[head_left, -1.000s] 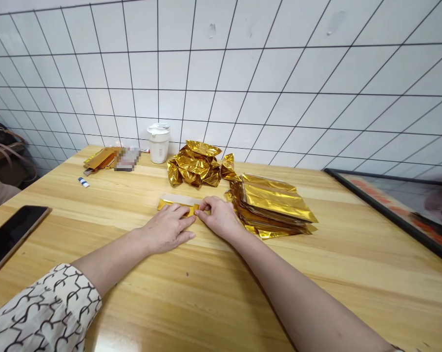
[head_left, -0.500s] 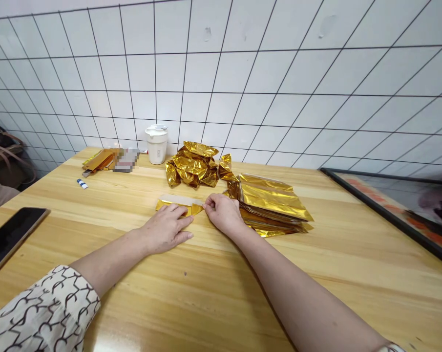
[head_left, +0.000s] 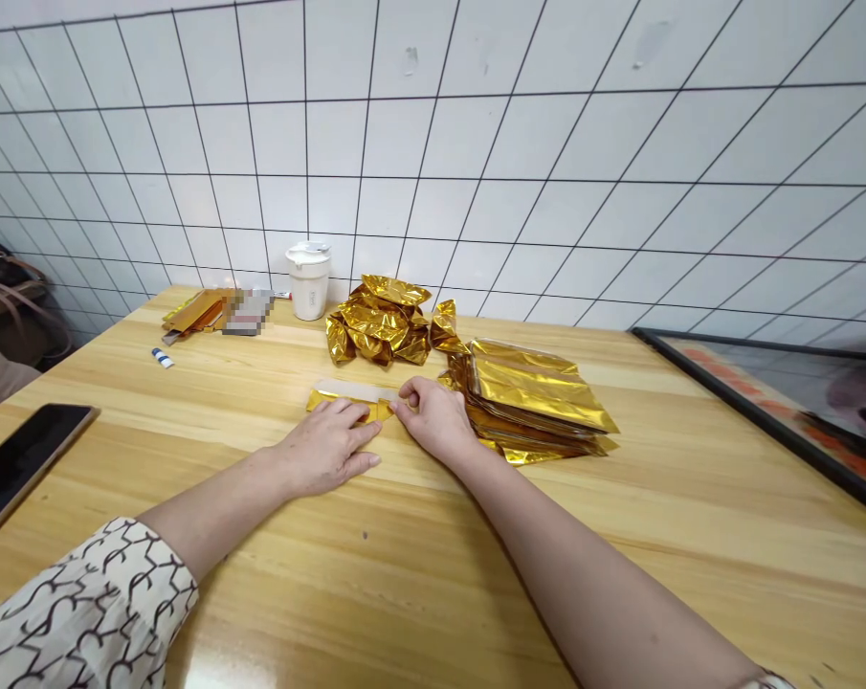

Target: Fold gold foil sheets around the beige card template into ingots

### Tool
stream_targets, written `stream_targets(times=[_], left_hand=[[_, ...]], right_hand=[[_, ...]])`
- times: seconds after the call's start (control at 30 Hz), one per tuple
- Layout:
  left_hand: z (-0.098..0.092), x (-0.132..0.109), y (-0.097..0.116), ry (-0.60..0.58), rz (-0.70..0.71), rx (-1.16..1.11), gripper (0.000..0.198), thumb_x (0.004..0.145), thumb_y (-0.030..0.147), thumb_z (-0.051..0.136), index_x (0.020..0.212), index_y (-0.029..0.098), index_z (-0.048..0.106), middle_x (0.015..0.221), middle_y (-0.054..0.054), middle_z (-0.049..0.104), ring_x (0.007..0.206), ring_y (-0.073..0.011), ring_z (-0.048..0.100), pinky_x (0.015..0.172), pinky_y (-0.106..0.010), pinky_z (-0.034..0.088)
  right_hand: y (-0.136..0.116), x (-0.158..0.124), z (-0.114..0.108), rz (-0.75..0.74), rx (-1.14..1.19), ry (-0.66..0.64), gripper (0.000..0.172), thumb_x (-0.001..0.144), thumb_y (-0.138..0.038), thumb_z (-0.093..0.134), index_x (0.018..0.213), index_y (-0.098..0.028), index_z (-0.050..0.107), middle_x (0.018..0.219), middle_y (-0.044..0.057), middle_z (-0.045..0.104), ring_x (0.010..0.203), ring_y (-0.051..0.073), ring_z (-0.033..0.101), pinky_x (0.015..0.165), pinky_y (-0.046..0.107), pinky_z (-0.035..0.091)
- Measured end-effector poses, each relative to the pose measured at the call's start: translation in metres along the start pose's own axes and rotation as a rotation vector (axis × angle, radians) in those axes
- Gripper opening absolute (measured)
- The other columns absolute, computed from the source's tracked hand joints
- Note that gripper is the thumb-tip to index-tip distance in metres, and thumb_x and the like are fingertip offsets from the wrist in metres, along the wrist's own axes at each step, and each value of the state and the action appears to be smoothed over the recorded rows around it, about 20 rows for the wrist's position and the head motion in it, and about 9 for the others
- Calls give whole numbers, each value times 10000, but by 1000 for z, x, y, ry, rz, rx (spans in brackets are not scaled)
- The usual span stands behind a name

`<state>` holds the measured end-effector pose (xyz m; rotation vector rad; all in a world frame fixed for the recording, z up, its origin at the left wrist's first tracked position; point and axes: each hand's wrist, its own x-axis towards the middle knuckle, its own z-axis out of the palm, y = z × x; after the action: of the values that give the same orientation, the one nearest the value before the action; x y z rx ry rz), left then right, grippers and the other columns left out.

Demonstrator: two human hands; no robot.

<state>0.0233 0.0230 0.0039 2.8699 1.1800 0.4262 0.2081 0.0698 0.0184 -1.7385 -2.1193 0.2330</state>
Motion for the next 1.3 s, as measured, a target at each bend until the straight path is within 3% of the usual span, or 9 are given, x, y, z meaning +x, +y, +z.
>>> stream_targets(times=[0.17, 0.37, 0.7, 0.87, 0.97, 1.1, 1.3], left_hand=[[0, 0, 0, -8, -7, 0, 380, 930, 396, 482, 1230, 175, 561, 1226, -122, 562, 1110, -267, 498, 939, -423, 434], [-1, 1, 2, -5, 4, 15, 393, 928, 392, 486, 1224, 145, 559, 1246, -137, 548, 1099, -276, 496, 943, -438, 432], [0, 0, 0, 3, -3, -2, 354, 930, 396, 478, 1199, 186, 573, 1201, -113, 569, 1091, -260, 501, 922, -415, 440], [0, 0, 0, 13, 4, -1, 367, 930, 404, 475, 1219, 193, 560, 1209, -110, 562, 1086, -259, 503, 923, -415, 436], [-1, 1, 1, 11, 7, -3, 370, 928, 399, 478, 1211, 176, 565, 1201, -120, 564, 1073, -262, 504, 928, -426, 433], [-1, 1, 2, 13, 6, -17, 351, 924, 392, 487, 1177, 168, 582, 1209, -126, 560, 1062, -264, 504, 935, -440, 426], [-2, 0, 1, 0, -9, -18, 357, 920, 394, 493, 1198, 184, 573, 1174, -115, 569, 1058, -262, 505, 918, -424, 430]], right_hand=[[6, 1, 0, -10, -8, 37, 33, 804, -194, 558, 809, -203, 589, 712, 6, 622, 722, 185, 560, 719, 314, 320], [-7, -11, 3, -159, 15, 25, 109, 775, -255, 619, 861, -195, 588, 788, 25, 637, 784, 199, 573, 757, 327, 329], [4, 2, -3, 31, -37, 3, 45, 796, -190, 578, 839, -199, 574, 745, 20, 632, 751, 201, 575, 723, 319, 332], [1, -5, 1, -118, -37, 88, 39, 810, -187, 550, 834, -197, 579, 783, 39, 647, 795, 211, 578, 761, 334, 327], [-6, -9, 4, -200, -22, 73, 48, 813, -247, 579, 816, -200, 584, 782, 35, 649, 780, 202, 575, 766, 330, 325], [-13, -6, 4, -132, -39, -7, 89, 804, -272, 610, 744, -212, 583, 704, 10, 637, 694, 181, 565, 714, 308, 329], [-16, 1, 3, -58, -70, -17, 128, 830, -242, 577, 704, -219, 584, 622, -12, 623, 618, 169, 555, 690, 299, 330]])
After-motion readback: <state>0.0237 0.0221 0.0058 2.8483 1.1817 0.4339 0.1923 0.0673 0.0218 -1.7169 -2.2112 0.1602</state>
